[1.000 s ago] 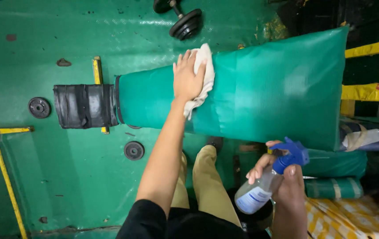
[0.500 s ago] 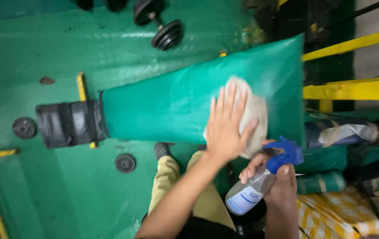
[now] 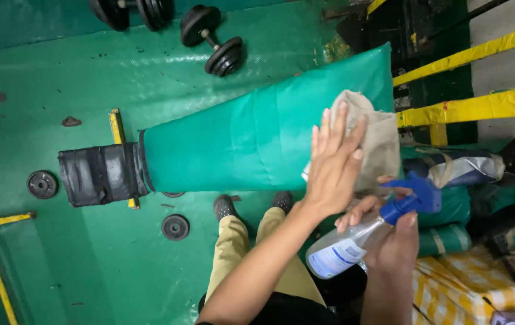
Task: The person is spraying and wiping down a weight bench and headrest in a gym using a spray bottle and a cloth.
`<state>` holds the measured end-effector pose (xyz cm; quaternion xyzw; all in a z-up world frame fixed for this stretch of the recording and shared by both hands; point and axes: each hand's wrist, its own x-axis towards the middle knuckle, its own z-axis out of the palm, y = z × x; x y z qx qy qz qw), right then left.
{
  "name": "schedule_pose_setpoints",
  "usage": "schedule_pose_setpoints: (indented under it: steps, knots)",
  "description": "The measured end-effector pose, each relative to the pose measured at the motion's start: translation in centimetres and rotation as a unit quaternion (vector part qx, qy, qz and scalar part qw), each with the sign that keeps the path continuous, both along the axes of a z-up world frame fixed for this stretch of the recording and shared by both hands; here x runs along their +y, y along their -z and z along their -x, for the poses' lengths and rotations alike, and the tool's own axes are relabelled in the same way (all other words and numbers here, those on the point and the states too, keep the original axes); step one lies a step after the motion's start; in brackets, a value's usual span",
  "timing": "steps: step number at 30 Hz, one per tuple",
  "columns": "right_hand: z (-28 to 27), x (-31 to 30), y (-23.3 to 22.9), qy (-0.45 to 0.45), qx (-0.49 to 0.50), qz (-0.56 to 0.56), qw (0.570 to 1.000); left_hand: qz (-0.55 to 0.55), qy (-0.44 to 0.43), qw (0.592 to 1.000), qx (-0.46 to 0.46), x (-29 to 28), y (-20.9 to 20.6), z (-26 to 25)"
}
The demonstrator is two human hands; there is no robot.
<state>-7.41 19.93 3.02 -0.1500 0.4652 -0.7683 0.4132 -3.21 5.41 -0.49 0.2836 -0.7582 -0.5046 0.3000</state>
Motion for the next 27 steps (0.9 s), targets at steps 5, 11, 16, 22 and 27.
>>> schedule_pose_setpoints:
  steps: [5,11,16,22,27]
  knots:
    - [0.6,-1.1,-0.5,0.021,0.01,0.007,1.0,-0.237,0.05,0.946,0.217,-2.4,1.4,-2.5]
    - [-0.5,-7.3,-0.8,0.029,0.073,0.009,0.997,-0.259,0.111,0.928,0.245,-2.9,2.6,-5.2]
    - [-0.5,-10.3,0.8,0.031,0.087,-0.01,0.996,-0.333,0.168,0.87,0.323,-3.2,1.8,-6.9]
    - [-1.9,-10.6,-0.3,0.018,0.247,-0.088,0.965,-0.383,0.173,0.873,0.246,-2.4,0.1,-11.7]
    - [0.3,-12.0,-2.0,0.025,0.719,-0.303,0.626,-0.427,0.11,0.881,0.171,-2.4,1.1,-15.8]
